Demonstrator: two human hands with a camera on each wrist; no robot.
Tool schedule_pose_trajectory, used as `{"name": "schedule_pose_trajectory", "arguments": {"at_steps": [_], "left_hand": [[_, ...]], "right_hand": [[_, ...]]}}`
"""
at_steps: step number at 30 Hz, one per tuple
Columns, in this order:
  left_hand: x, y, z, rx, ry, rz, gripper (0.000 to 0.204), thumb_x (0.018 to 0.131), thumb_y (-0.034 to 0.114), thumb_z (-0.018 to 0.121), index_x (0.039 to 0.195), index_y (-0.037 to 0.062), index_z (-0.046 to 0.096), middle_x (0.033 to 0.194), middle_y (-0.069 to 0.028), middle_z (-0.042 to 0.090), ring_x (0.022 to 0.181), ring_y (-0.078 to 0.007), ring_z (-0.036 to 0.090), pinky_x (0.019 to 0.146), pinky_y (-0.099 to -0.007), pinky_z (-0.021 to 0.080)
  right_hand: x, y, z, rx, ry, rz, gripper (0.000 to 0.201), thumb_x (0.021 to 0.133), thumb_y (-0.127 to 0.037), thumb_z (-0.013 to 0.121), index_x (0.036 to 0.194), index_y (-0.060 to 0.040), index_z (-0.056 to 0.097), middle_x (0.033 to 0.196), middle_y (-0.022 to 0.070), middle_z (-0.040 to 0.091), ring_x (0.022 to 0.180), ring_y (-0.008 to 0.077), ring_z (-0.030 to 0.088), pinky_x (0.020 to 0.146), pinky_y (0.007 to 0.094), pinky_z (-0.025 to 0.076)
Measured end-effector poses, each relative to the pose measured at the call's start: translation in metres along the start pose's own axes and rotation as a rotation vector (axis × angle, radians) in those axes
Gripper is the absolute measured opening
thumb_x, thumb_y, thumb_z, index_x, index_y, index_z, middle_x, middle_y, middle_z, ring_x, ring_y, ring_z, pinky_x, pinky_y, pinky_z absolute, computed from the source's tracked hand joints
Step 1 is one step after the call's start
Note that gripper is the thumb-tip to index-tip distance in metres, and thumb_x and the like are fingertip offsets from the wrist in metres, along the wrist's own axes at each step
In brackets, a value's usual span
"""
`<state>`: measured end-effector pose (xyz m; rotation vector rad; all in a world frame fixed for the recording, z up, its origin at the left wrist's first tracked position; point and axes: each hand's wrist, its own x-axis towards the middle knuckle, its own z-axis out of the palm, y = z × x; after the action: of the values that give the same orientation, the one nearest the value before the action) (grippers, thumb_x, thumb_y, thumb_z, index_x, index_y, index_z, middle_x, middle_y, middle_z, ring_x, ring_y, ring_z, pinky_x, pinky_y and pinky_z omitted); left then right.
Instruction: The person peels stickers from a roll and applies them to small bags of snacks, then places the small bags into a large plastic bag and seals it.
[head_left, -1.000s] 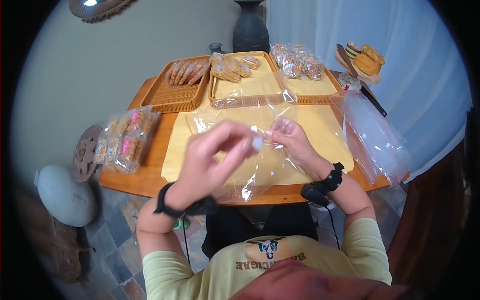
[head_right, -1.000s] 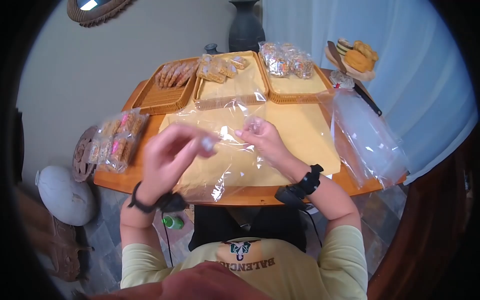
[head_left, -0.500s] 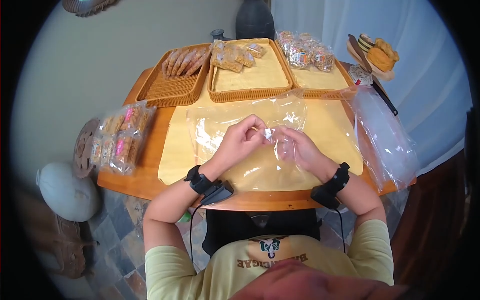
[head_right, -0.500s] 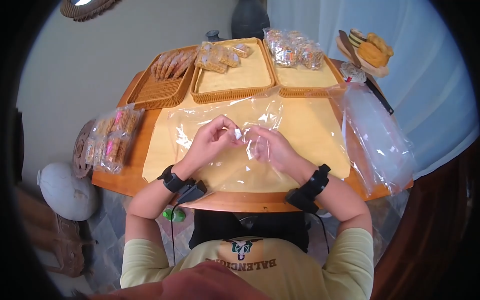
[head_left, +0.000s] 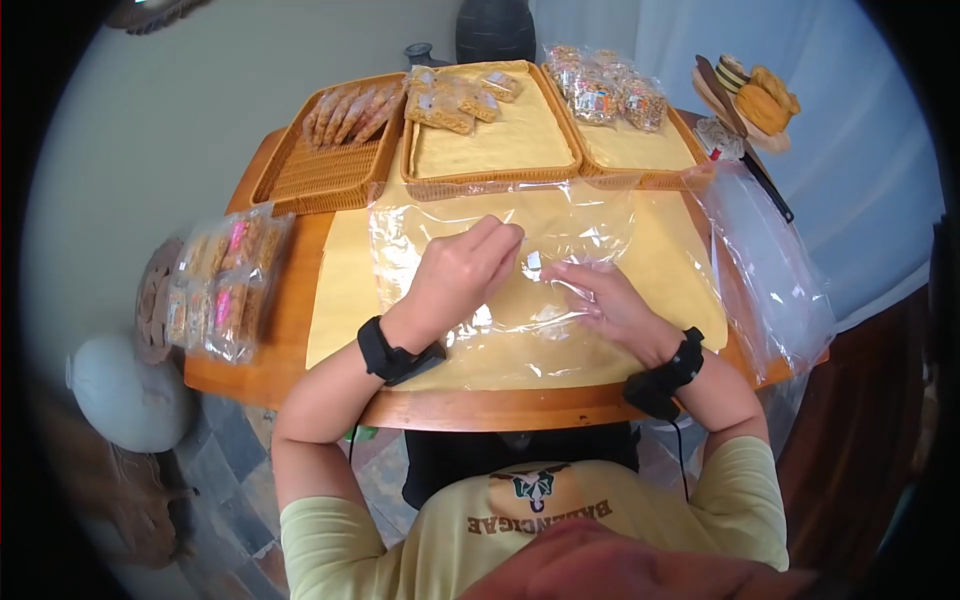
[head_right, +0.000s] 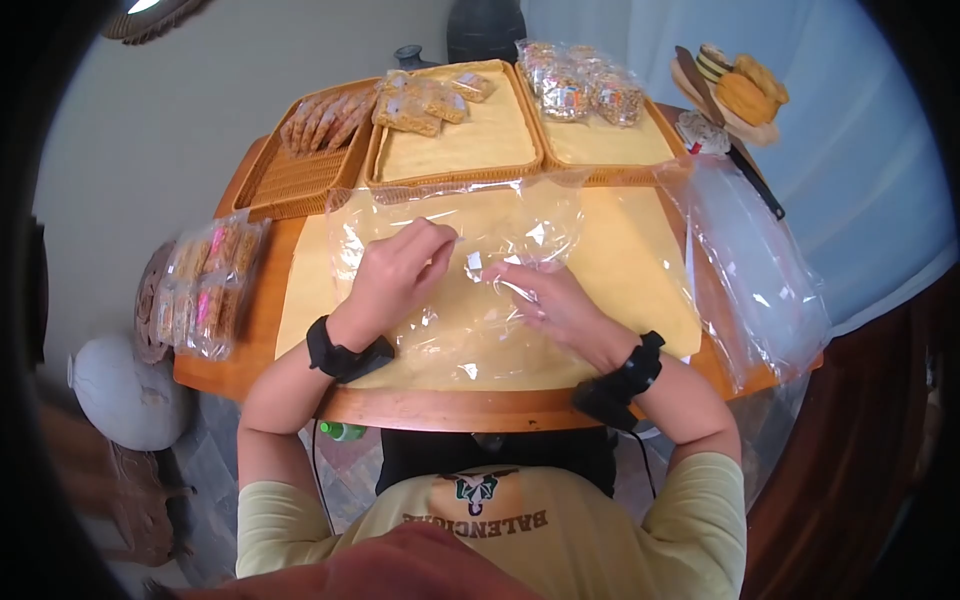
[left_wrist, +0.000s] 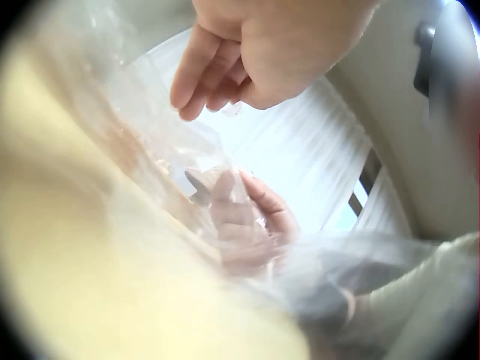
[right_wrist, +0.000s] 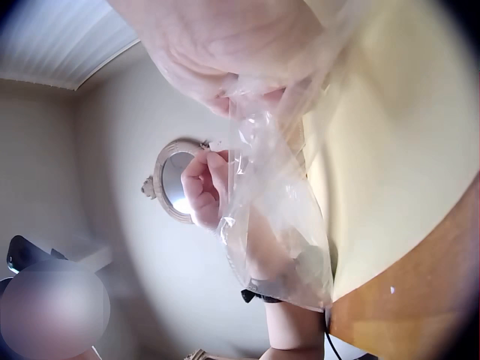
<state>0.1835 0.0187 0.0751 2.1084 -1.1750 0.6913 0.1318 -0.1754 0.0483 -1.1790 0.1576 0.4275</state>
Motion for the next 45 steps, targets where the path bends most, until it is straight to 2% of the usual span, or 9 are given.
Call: {"name": "schedule_pose_trajectory", "arguments": {"at_steps": [4,7,12,16,19,28,37,41,45], "left_hand": [[0.002,0.000,0.001,0.171,-0.110,0.115,0.017,0.070,0.001,0.061,0.086,0.0054,0.057,0.067,-0.0056,0.051,0.055,-0.0205,0.054,0.045,-0.0288,0.044],[0.002,-0.001,0.000,0.132,-0.168,0.212,0.011,0.072,0.005,0.057,0.081,0.0054,0.052,0.066,-0.0057,0.046,0.052,-0.0195,0.053,0.043,-0.0283,0.043],[-0.001,-0.003,-0.003,0.048,-0.209,0.178,0.013,0.072,0.004,0.059,0.085,0.0050,0.057,0.067,-0.0054,0.050,0.055,-0.0199,0.055,0.047,-0.0284,0.045],[-0.003,-0.003,-0.001,0.023,-0.248,0.134,0.013,0.072,0.003,0.061,0.085,0.0043,0.060,0.070,-0.0061,0.056,0.060,-0.0211,0.057,0.052,-0.0286,0.047],[-0.004,0.000,-0.002,0.027,-0.254,0.119,0.013,0.073,0.002,0.060,0.086,0.0041,0.060,0.072,-0.0065,0.058,0.062,-0.0215,0.058,0.054,-0.0288,0.047],[-0.006,0.010,-0.003,-0.090,-0.211,0.018,0.014,0.073,0.006,0.063,0.086,0.0041,0.061,0.075,-0.0078,0.061,0.064,-0.0230,0.060,0.056,-0.0291,0.049],[-0.011,0.011,-0.001,-0.075,-0.170,-0.005,0.012,0.072,0.008,0.065,0.083,0.0035,0.062,0.076,-0.0085,0.063,0.065,-0.0229,0.061,0.057,-0.0282,0.049],[-0.011,0.014,-0.002,-0.098,-0.151,0.013,0.010,0.074,0.008,0.062,0.082,0.0024,0.059,0.072,-0.0103,0.061,0.062,-0.0257,0.059,0.054,-0.0312,0.049],[-0.014,0.018,-0.001,-0.075,-0.162,0.005,0.008,0.074,0.007,0.061,0.079,0.0023,0.057,0.069,-0.0106,0.058,0.058,-0.0260,0.058,0.051,-0.0319,0.048]], "right_hand": [[-0.008,-0.003,0.013,0.011,0.092,0.037,0.023,0.085,-0.023,0.052,0.097,-0.0037,0.058,0.082,-0.0010,0.060,0.045,0.0013,0.035,0.038,0.0167,0.025],[-0.006,0.003,0.011,0.031,0.099,0.025,0.026,0.086,-0.024,0.050,0.100,-0.0028,0.057,0.072,-0.0032,0.057,0.044,0.0020,0.036,0.041,0.0175,0.031],[-0.003,0.007,0.003,0.139,-0.111,-0.027,0.032,0.087,-0.026,0.049,0.105,-0.0008,0.056,0.056,-0.0069,0.043,0.045,0.0030,0.041,0.046,0.0201,0.041],[-0.002,0.011,0.000,0.129,-0.158,-0.054,0.032,0.087,-0.028,0.048,0.105,-0.0020,0.056,0.062,-0.0066,0.049,0.047,0.0031,0.043,0.046,0.0202,0.041],[-0.004,0.007,0.011,0.108,-0.039,-0.014,0.026,0.087,-0.022,0.050,0.103,-0.0022,0.056,0.058,-0.0056,0.041,0.046,0.0043,0.036,0.048,0.0232,0.040],[-0.007,0.011,0.009,0.016,-0.017,0.025,0.024,0.081,-0.021,0.059,0.102,-0.0091,0.057,0.074,-0.0063,0.052,0.055,0.0017,0.041,0.046,0.0184,0.031],[-0.010,0.012,0.012,-0.144,-0.020,-0.154,0.029,0.081,-0.014,0.060,0.106,-0.0002,0.055,0.065,-0.0040,0.050,0.045,0.0025,0.040,0.039,0.0179,0.032],[-0.008,0.016,0.010,-0.243,0.017,-0.271,0.016,0.080,-0.013,0.062,0.082,0.0015,0.055,0.058,-0.0017,0.048,0.043,0.0034,0.041,0.039,0.0194,0.035],[-0.013,0.011,0.015,-0.337,0.073,-0.292,0.026,0.079,-0.013,0.063,0.063,-0.0033,0.045,0.052,-0.0023,0.043,0.042,0.0034,0.041,0.039,0.0193,0.035]]}}
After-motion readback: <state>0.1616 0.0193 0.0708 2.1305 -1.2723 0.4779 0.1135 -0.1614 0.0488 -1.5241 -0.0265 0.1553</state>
